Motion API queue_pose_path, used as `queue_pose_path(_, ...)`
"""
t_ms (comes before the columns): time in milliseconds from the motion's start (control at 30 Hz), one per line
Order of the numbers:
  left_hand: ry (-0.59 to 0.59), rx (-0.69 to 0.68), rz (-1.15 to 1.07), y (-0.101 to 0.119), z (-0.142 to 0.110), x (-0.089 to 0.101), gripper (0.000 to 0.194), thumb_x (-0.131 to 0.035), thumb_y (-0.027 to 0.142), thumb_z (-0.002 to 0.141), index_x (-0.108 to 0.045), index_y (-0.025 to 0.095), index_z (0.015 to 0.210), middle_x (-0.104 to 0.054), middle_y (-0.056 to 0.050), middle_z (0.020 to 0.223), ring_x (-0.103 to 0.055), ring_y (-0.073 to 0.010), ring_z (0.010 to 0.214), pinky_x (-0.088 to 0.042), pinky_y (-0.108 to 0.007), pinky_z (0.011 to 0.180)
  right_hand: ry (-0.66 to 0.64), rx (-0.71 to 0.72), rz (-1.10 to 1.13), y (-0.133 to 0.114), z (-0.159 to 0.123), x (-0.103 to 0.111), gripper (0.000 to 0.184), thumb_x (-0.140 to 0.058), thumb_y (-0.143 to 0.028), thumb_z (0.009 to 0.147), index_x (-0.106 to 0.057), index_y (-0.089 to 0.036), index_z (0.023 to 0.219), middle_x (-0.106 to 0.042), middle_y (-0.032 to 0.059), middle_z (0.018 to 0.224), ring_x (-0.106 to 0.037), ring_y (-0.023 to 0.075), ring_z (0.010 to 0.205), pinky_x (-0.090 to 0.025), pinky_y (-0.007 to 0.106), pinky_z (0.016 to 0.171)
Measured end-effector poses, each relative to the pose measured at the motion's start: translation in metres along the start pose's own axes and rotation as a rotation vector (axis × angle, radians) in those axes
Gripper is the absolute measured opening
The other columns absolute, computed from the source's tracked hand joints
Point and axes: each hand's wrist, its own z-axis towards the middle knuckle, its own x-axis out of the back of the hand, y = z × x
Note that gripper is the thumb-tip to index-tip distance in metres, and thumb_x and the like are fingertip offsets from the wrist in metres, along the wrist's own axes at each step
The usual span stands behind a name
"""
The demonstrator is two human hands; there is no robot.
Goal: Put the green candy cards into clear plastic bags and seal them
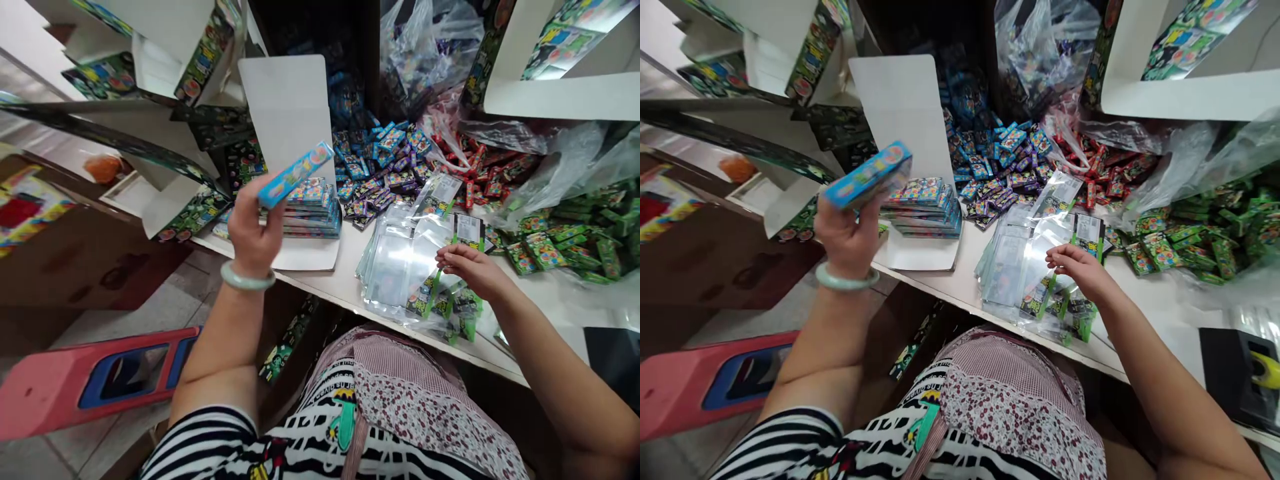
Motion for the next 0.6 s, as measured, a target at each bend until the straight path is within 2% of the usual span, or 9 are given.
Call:
queue_pose_path(33, 0.028, -0.123, 0.132, -0.013, 0.021, 0.005, 0.036, -0.057, 0.034, 0.095, -0.057, 0.018, 0.127, -0.059, -0.005, 0.137, -0.050, -0.0205, 0.134, -0.034, -0.043, 0.119, 0.007, 0.007, -0.023, 0.005, 0.001, 0.000, 0.043, -0.084, -0.055, 0.058, -0.071, -0.023, 0.083, -0.072, 0.0069, 0.092, -0.065, 0.0174, 0.079, -0.050, 0.033, 0.074)
queue_pose_path(67, 0.035, -0.188, 0.244, -0.026, 0.037, 0.006, 0.035, -0.055, 0.029, 0.093, -0.059, 0.015, 0.125, -0.062, -0.006, 0.132, -0.052, -0.0215, 0.130, -0.034, -0.045, 0.118, 0.006, 0.011, -0.049, 0.010, 0.002, 0.000, 0.044, -0.084, -0.057, 0.058, -0.071, -0.023, 0.083, -0.072, 0.0069, 0.091, -0.065, 0.0178, 0.079, -0.050, 0.033, 0.073)
queue_pose_path(133, -0.081, -0.176, 0.434, -0.048, 0.056, 0.000, 0.035, -0.048, 0.022, 0.091, -0.062, 0.011, 0.122, -0.065, -0.008, 0.127, -0.055, -0.0237, 0.127, -0.036, -0.047, 0.115, -0.008, 0.004, -0.089, 0.020, 0.002, -0.002, 0.045, -0.083, -0.059, 0.057, -0.071, -0.023, 0.082, -0.072, 0.0061, 0.088, -0.065, 0.0185, 0.080, -0.050, 0.033, 0.073)
queue_pose_path(233, -0.260, -0.102, 0.656, -0.069, 0.055, -0.014, 0.043, -0.041, 0.016, 0.089, -0.059, 0.009, 0.127, -0.061, -0.015, 0.135, -0.051, -0.0283, 0.133, -0.034, -0.049, 0.115, -0.012, -0.003, -0.115, 0.032, 0.000, -0.004, 0.046, -0.082, -0.060, 0.057, -0.071, -0.023, 0.082, -0.072, 0.0048, 0.087, -0.065, 0.0191, 0.082, -0.050, 0.031, 0.071)
queue_pose_path(367, -0.338, -0.104, 0.715, -0.078, 0.038, -0.022, 0.052, -0.042, 0.018, 0.085, -0.055, 0.008, 0.134, -0.053, -0.017, 0.146, -0.043, -0.0311, 0.141, -0.027, -0.050, 0.119, 0.050, 0.057, -0.155, 0.042, 0.001, 0.013, 0.039, -0.077, -0.057, 0.064, -0.069, -0.024, 0.082, -0.071, 0.0033, 0.084, -0.064, 0.0186, 0.079, -0.050, 0.032, 0.071)
queue_pose_path(433, -0.338, -0.115, 0.713, -0.080, 0.036, -0.020, 0.054, -0.041, 0.022, 0.086, -0.053, 0.006, 0.136, -0.052, -0.017, 0.147, -0.043, -0.0316, 0.142, -0.028, -0.053, 0.118, 0.177, 0.120, -0.237, 0.045, 0.005, 0.031, 0.034, -0.072, -0.053, 0.068, -0.066, -0.023, 0.083, -0.070, 0.0032, 0.083, -0.064, 0.0191, 0.078, -0.051, 0.034, 0.074)
queue_pose_path(500, -0.298, -0.129, 0.668, -0.081, 0.037, -0.019, 0.056, -0.040, 0.026, 0.086, -0.051, 0.007, 0.138, -0.049, -0.015, 0.151, -0.041, -0.0344, 0.143, -0.027, -0.058, 0.118, 0.406, 0.175, -0.418, 0.048, 0.011, 0.054, 0.027, -0.065, -0.046, 0.075, -0.064, -0.021, 0.086, -0.070, 0.0055, 0.088, -0.065, 0.0204, 0.082, -0.052, 0.037, 0.079)
queue_pose_path(533, -0.277, -0.140, 0.629, -0.079, 0.038, -0.019, 0.057, -0.041, 0.028, 0.087, -0.050, 0.011, 0.141, -0.047, -0.011, 0.154, -0.039, -0.0348, 0.144, -0.024, -0.060, 0.119, 0.515, 0.179, -0.532, 0.051, 0.015, 0.065, 0.024, -0.063, -0.042, 0.077, -0.063, -0.020, 0.088, -0.070, 0.0077, 0.093, -0.065, 0.0213, 0.085, -0.052, 0.039, 0.082)
queue_pose_path(600, -0.250, -0.178, 0.547, -0.073, 0.037, -0.019, 0.060, -0.042, 0.028, 0.086, -0.046, 0.021, 0.146, -0.042, -0.003, 0.158, -0.036, -0.0352, 0.146, -0.021, -0.061, 0.120, 0.620, 0.146, -0.629, 0.055, 0.021, 0.082, 0.021, -0.062, -0.034, 0.078, -0.062, -0.018, 0.092, -0.069, 0.0111, 0.102, -0.065, 0.0219, 0.087, -0.051, 0.041, 0.087)
